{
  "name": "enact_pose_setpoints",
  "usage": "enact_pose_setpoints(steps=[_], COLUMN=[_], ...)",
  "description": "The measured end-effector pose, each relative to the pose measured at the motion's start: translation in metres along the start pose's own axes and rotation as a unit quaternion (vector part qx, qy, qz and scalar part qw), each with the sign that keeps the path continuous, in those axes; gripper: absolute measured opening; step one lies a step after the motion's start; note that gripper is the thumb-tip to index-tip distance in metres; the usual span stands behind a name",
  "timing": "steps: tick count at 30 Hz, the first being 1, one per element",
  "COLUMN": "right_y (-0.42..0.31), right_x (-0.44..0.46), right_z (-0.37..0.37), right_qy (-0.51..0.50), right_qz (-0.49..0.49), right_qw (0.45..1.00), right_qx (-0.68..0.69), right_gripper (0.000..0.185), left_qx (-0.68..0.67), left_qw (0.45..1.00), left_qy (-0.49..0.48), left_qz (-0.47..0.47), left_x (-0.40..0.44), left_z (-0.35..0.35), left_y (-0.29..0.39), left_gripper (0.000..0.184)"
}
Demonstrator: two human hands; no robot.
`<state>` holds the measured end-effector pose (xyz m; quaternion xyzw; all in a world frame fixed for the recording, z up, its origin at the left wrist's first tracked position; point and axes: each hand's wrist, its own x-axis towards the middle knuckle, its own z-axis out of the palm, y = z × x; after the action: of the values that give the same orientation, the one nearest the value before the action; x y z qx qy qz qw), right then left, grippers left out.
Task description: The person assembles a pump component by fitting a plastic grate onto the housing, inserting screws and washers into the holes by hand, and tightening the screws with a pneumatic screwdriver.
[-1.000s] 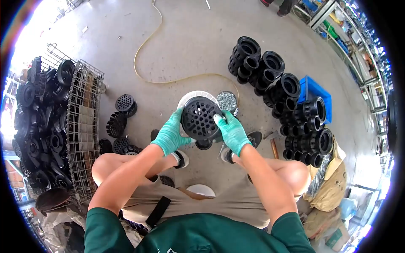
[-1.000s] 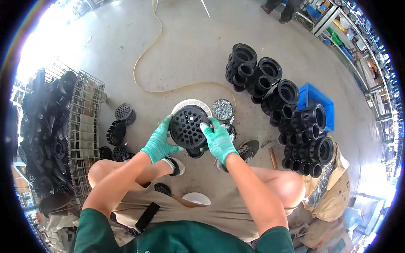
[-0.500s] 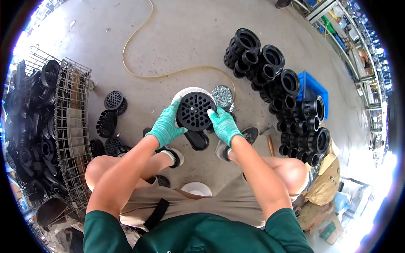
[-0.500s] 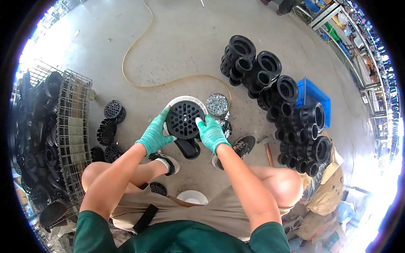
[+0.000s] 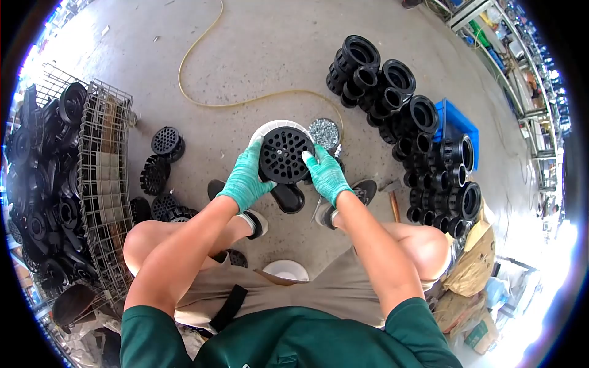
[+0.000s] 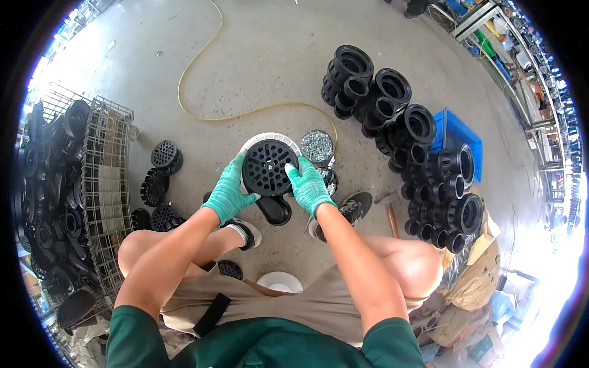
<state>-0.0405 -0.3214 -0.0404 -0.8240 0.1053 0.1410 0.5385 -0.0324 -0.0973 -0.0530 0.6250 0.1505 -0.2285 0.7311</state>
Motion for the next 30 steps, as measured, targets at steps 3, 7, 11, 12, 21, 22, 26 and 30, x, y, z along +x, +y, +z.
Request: enact_pose_setpoints(steps=[3,7,11,12,21,22,26,30], right_y=[0.0,0.005,-0.007,-0.001,0.019,0.026,0.027,0.024], right_x=[-0.001,-0.004,-0.006,-0.003,0.003,0.005,0.004,0.002], right_z=[-0.001,0.0,-0.011,-0.011,-0.013,-0.012,-0.01,-0.012], right_qy=[-0.012,0.006,-0.032,-0.041,-0.076,-0.069,-0.067,-0.07], right_qz=[0.009,0.005,0.04,0.037,0.079,0.061,0.057,0.063], right_qw=[1.0,1.0,0.999,0.998,0.981,0.986,0.985,0.984], right_qx=[0.025,-0.015,0.02,0.025,0.158,0.14,0.148,0.148], right_gripper=[0.053,0.054,0.058,0.059,0.053,0.052,0.051,0.051], left_qx=[0.023,0.063,0.064,0.073,0.073,0.043,-0.034,-0.125], left_qw=[1.0,0.996,0.998,0.996,0.997,0.999,0.996,0.98], left_qy=[-0.004,-0.019,-0.018,-0.018,0.001,0.005,0.019,0.056], left_qz=[0.018,0.053,0.024,0.037,-0.003,-0.027,-0.077,-0.145], left_x=[0.005,0.011,0.002,0.007,-0.01,-0.012,-0.014,-0.014], left_z=[-0.002,-0.01,0.0,-0.004,0.011,0.013,0.017,0.02], left_y=[-0.002,-0.013,0.004,-0.003,0.028,0.032,0.038,0.046], left_gripper=[0.048,0.054,0.056,0.056,0.057,0.056,0.055,0.054])
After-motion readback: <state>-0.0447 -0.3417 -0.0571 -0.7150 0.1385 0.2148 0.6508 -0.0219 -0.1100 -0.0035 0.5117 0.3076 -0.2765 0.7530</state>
